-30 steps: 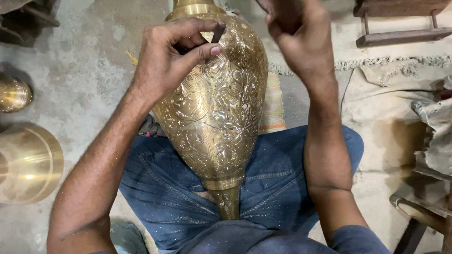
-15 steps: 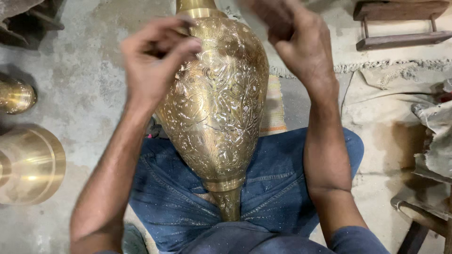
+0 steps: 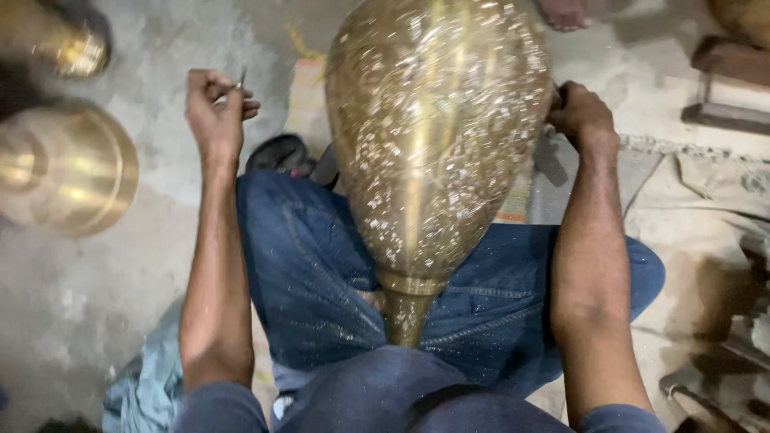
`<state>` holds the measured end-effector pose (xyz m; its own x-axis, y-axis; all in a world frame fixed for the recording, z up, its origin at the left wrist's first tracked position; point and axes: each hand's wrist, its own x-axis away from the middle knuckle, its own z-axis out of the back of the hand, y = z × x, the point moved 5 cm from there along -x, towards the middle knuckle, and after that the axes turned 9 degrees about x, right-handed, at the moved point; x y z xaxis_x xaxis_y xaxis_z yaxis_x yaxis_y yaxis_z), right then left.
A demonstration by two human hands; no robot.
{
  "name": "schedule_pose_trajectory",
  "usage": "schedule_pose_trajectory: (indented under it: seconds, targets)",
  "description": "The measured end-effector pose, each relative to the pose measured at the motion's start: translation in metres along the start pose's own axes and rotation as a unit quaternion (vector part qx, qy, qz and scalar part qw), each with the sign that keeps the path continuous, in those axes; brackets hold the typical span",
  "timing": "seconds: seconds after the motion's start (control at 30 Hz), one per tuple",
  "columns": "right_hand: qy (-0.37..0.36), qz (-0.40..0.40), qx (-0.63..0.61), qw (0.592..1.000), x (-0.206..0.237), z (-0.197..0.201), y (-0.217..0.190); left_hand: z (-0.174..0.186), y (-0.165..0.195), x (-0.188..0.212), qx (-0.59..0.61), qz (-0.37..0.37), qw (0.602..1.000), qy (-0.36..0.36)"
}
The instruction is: The person sits cross-legged on the floor with a large engraved brass vase between their legs. They hold a chisel against the vase's floral pattern and strike it with a wooden mallet, repositioning the chisel repeatedly to work the design, then set the tools aside and rub the vase surface with a flat sanding block.
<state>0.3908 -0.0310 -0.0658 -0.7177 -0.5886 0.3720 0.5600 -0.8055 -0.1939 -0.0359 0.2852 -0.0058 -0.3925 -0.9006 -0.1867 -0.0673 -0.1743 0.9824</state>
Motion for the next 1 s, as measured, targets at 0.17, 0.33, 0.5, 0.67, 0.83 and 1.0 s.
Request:
schedule_pose_trajectory:
  seconds: [0.17,0.33,0.5,0.67,0.83,1.0]
  targets:
    - [-0.079,-0.022,0.045,0.996,0.011,-0.02,-0.011,-0.006,-0.041,0.001,-0.436,0.12,0.877,-0.16]
    - [-0.081,-0.036,0.067,0.994,0.017,-0.019,-0.021,-0.05,-0.05,0.017,-0.498,0.231,0.751,-0.366]
    - [0.001,-0.01,0.02,1.0,0.023,0.008,-0.035,-0.1,-0.056,0.051,-0.668,0.148,0.585,-0.435]
    - [0.232,0.095,-0.118,0.961,0.048,0.052,-0.023,-0.095,-0.06,0.04,-0.636,0.119,0.672,-0.36]
    - [0.38,0.218,-0.221,0.871,0.089,0.078,-0.018,-0.065,0.032,0.042,-0.485,-0.019,0.872,-0.06]
    - [0.297,0.429,-0.259,0.812,0.143,0.07,-0.075,-0.127,0.127,0.11,-0.392,-0.152,0.904,-0.076]
